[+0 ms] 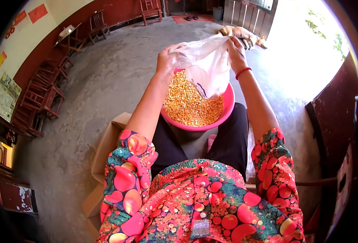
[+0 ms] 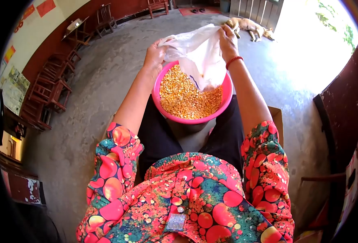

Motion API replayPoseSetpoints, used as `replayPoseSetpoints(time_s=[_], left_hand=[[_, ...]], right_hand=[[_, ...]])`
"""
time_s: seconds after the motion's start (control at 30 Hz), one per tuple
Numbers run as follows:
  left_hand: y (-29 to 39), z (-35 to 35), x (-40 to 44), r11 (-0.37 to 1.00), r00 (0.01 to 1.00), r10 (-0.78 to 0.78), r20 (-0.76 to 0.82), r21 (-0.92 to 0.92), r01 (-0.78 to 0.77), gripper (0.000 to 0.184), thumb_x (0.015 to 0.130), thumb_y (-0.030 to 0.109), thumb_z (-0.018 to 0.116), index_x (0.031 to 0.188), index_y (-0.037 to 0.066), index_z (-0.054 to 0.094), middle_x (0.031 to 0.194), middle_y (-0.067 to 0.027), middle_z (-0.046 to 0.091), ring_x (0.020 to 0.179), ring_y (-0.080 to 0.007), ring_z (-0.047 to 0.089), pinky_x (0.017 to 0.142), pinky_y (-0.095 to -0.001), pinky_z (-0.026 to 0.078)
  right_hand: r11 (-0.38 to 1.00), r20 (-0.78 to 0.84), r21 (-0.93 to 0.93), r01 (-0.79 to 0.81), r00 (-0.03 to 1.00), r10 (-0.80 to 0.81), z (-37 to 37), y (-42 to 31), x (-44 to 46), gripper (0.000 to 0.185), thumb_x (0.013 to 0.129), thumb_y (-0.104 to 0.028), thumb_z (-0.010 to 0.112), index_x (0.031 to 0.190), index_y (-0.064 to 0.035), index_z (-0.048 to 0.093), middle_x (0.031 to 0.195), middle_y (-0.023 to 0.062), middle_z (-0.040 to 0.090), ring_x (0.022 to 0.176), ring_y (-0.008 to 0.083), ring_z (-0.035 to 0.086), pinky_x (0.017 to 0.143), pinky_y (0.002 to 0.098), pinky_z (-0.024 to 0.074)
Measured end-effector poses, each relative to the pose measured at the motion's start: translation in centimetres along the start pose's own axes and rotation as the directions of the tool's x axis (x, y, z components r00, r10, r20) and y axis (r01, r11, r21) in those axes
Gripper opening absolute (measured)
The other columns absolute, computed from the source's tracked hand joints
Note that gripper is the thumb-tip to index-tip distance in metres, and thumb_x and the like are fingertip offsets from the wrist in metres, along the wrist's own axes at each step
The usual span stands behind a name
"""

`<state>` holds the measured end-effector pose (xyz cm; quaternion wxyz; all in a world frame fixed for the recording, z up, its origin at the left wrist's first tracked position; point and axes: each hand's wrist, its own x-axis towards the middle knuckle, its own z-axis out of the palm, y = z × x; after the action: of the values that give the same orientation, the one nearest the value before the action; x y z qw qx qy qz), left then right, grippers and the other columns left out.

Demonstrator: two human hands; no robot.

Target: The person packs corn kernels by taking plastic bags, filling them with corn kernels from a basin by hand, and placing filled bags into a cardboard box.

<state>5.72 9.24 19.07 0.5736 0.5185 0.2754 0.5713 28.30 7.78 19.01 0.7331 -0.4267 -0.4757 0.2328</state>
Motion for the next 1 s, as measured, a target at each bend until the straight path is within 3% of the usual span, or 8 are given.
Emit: replayPoseSetpoints(time_s=[0.17,0.27,0.43,0.63,0.77,0.93,0.97,1.0], left_hand=[[-2.7,-3.0,-2.1,0.969,0.996,0.050,0.067,0.238,-0.065,0.034,0.066,-0.008,0.039,0.092,0.000,0.059,0.080,-0.0057,0.061,0.071,-0.0133,0.059,0.063,-0.0245,0.049],[-6.2,-6.5,-4.9,0.969,0.981,-0.110,0.158,0.239,0.070,0.026,0.075,-0.004,0.046,0.095,0.002,0.060,0.085,-0.0046,0.062,0.075,-0.0110,0.058,0.068,-0.0236,0.047],[-7.1,-8.4,-7.6,0.892,0.945,-0.309,0.107,0.378,0.249,0.023,0.075,0.010,0.064,0.096,0.002,0.058,0.086,-0.0035,0.062,0.077,-0.0106,0.058,0.071,-0.0238,0.046],[-5.9,-6.1,-6.5,0.884,0.981,-0.164,0.103,0.456,0.100,0.021,0.078,0.011,0.061,0.096,0.001,0.058,0.085,-0.0028,0.060,0.076,-0.0082,0.055,0.065,-0.0233,0.045],[-6.0,-4.7,-4.7,0.960,0.992,-0.118,0.038,0.260,0.104,0.021,0.084,0.011,0.051,0.099,-0.002,0.058,0.087,-0.0045,0.060,0.076,-0.0080,0.055,0.068,-0.0232,0.045],[-6.3,-3.1,-4.6,0.986,0.985,-0.159,0.065,0.062,0.156,0.020,0.083,0.002,0.050,0.102,-0.003,0.054,0.096,-0.0073,0.059,0.084,-0.0122,0.057,0.076,-0.0243,0.046],[-6.4,-3.0,-4.6,0.984,0.982,-0.180,0.061,0.021,0.179,0.023,0.080,-0.005,0.048,0.101,0.000,0.054,0.094,-0.0068,0.059,0.084,-0.0137,0.058,0.075,-0.0255,0.048],[-6.0,-2.6,-3.4,0.981,0.980,-0.194,0.053,0.023,0.193,0.023,0.080,-0.005,0.048,0.101,0.000,0.054,0.094,-0.0068,0.059,0.084,-0.0137,0.058,0.075,-0.0255,0.048]], right_hand=[[0.954,0.073,-0.264,0.141,0.989,-0.126,-1.8,1.8,-3.0,0.014,0.083,-0.012,0.049,0.089,-0.0012,0.056,0.071,0.0001,0.052,0.068,0.0062,0.045,0.062,0.0228,0.0399],[0.856,0.302,-0.515,0.047,0.945,0.129,-4.7,4.7,-5.8,0.012,0.081,-0.010,0.050,0.083,-0.0018,0.058,0.067,0.0025,0.053,0.065,0.0075,0.048,0.060,0.0237,0.0426],[0.824,0.147,-0.515,-0.238,0.922,0.358,-7.1,6.0,-8.2,0.017,0.077,-0.007,0.050,0.091,-0.0045,0.059,0.076,0.0103,0.061,0.070,0.0159,0.058,0.066,0.0272,0.0467],[0.455,0.135,-0.881,0.130,0.991,-0.022,-6.2,-0.5,-8.3,0.041,0.073,-0.012,0.056,0.113,-0.0142,0.049,0.095,0.0162,0.057,0.089,0.0315,0.056,0.077,0.0375,0.0444],[0.512,0.142,-0.828,0.230,0.968,-0.206,-4.0,-6.3,-8.8,0.036,0.074,-0.006,0.055,0.109,-0.0134,0.052,0.089,0.0126,0.055,0.083,0.0266,0.057,0.073,0.0362,0.0457],[0.874,0.655,-0.469,0.128,0.714,0.247,-0.2,-6.0,-14.6,0.025,0.077,-0.007,0.055,0.103,-0.0050,0.056,0.092,0.0098,0.060,0.080,0.0158,0.058,0.070,0.0283,0.0464],[0.746,0.774,-0.444,0.496,0.632,0.040,0.0,-3.4,-15.9,0.032,0.075,-0.012,0.058,0.105,-0.0040,0.054,0.095,0.0133,0.059,0.089,0.0240,0.056,0.080,0.0345,0.0437],[0.691,0.773,-0.530,0.492,0.615,0.155,0.0,-1.4,-15.6,0.039,0.072,-0.016,0.060,0.108,-0.0059,0.051,0.096,0.0149,0.057,0.096,0.0291,0.052,0.085,0.0385,0.0401]])
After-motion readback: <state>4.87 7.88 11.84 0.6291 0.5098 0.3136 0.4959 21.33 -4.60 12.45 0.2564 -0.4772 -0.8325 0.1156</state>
